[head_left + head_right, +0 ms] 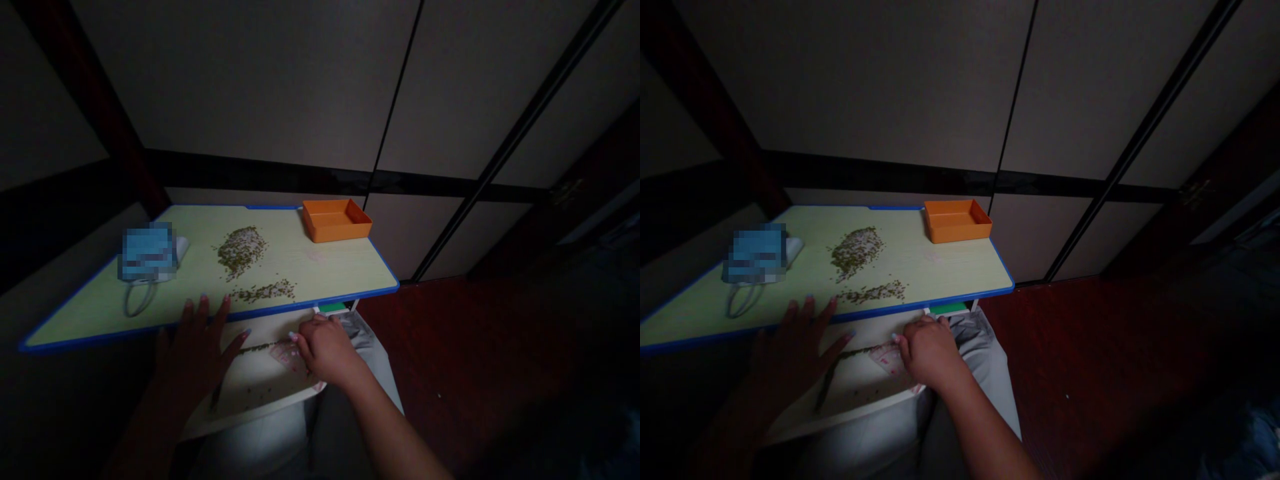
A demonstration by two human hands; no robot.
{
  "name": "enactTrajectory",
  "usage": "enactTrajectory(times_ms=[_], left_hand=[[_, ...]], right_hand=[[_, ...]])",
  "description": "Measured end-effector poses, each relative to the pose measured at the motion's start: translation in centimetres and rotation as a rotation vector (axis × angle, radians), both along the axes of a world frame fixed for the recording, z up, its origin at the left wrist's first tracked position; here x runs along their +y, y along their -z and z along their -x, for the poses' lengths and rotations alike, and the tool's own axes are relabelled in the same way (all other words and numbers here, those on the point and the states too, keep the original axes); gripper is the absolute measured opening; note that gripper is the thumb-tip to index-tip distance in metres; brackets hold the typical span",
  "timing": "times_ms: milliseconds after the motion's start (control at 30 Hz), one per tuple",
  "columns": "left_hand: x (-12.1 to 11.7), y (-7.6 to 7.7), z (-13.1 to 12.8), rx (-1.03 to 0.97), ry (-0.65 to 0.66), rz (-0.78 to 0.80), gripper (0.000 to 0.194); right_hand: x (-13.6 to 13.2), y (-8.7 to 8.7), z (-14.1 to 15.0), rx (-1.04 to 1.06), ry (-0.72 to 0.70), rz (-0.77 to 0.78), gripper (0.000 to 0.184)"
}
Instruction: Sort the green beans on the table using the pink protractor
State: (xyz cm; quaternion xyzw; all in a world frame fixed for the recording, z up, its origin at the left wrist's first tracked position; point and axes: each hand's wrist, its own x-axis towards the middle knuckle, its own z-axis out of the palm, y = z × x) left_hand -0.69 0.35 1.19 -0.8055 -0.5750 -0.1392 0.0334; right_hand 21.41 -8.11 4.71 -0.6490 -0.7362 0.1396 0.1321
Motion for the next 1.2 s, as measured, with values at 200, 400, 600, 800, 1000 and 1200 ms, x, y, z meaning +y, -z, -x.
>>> enactTrajectory(times_ms=[200, 400, 600, 800, 1000, 1200], left_hand=[[0.2, 0.5, -0.1, -0.067, -0.044, -0.017, 0.084], [0.4, 0.8, -0.1, -0.057, -0.053, -0.018, 0.087], [0.5, 0.8, 0.1, -0.052, -0.05, -0.013, 0.088], [0.4, 1.5, -0.3, -0.1, -0.052, -0.089, 0.087], [0.0, 1.5, -0.9, -0.092, -0.071, -0.117, 0.085], [0.1, 0.9, -0.8, -0.033, -0.074, -0.044, 0.087]], right_hand=[[-0.2, -0.9, 0.0, 0.071, -0.019, -0.045, 0.029], [2.0, -3.2, -3.2, 0.439, -0.032, -0.133, 0.029], [8.6, -3.5, -7.7, 0.447, 0.06, -0.264, 0.026], [11.5, -0.7, -7.9, 0.632, -0.066, -0.197, 0.026], [11.4, 0.9, -7.7, 0.707, -0.025, -0.203, 0.026], [11.4, 0.6, -7.7, 0.616, -0.067, -0.228, 0.02]])
